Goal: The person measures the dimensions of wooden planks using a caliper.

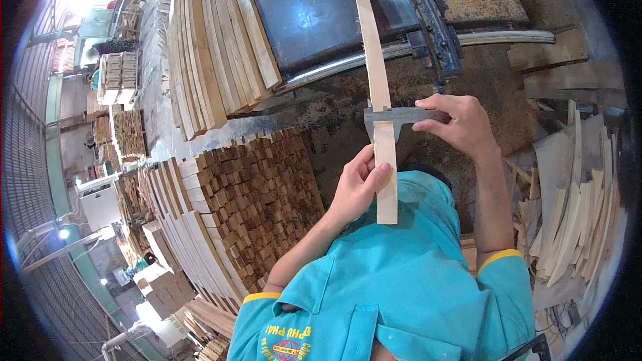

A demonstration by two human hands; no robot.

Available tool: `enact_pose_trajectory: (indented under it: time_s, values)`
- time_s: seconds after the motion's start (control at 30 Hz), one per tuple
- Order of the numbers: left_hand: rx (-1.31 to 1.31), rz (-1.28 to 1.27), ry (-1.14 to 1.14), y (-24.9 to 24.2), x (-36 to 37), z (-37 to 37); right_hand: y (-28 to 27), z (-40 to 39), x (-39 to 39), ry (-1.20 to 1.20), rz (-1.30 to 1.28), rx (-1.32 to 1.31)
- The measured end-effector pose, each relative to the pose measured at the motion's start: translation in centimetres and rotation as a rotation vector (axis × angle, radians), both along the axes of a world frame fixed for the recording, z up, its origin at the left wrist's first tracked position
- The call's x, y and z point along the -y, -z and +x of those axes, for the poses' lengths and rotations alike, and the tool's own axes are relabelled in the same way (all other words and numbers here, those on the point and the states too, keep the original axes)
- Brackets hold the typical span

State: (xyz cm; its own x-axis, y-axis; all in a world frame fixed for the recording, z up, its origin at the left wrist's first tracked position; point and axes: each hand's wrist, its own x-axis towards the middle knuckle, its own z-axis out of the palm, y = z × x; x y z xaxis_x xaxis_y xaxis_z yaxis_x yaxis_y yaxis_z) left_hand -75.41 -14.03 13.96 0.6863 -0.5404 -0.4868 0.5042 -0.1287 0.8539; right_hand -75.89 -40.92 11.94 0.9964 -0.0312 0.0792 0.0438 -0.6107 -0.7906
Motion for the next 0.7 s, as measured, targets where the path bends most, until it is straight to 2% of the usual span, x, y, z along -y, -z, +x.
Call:
enact_pose_trajectory:
  time_s: [0.33, 0.7]
  values:
    - [0.029, 0.011, -0.032, -0.06, -0.01, 0.13, -0.06, -0.4, -0.66, 0.035, 0.082, 0.023]
    - [-0.003, -0.025, -0.042, -0.02, 0.24, 0.07, 0.05, -0.44, -0.44, 0.023, 0.043, 0.027]
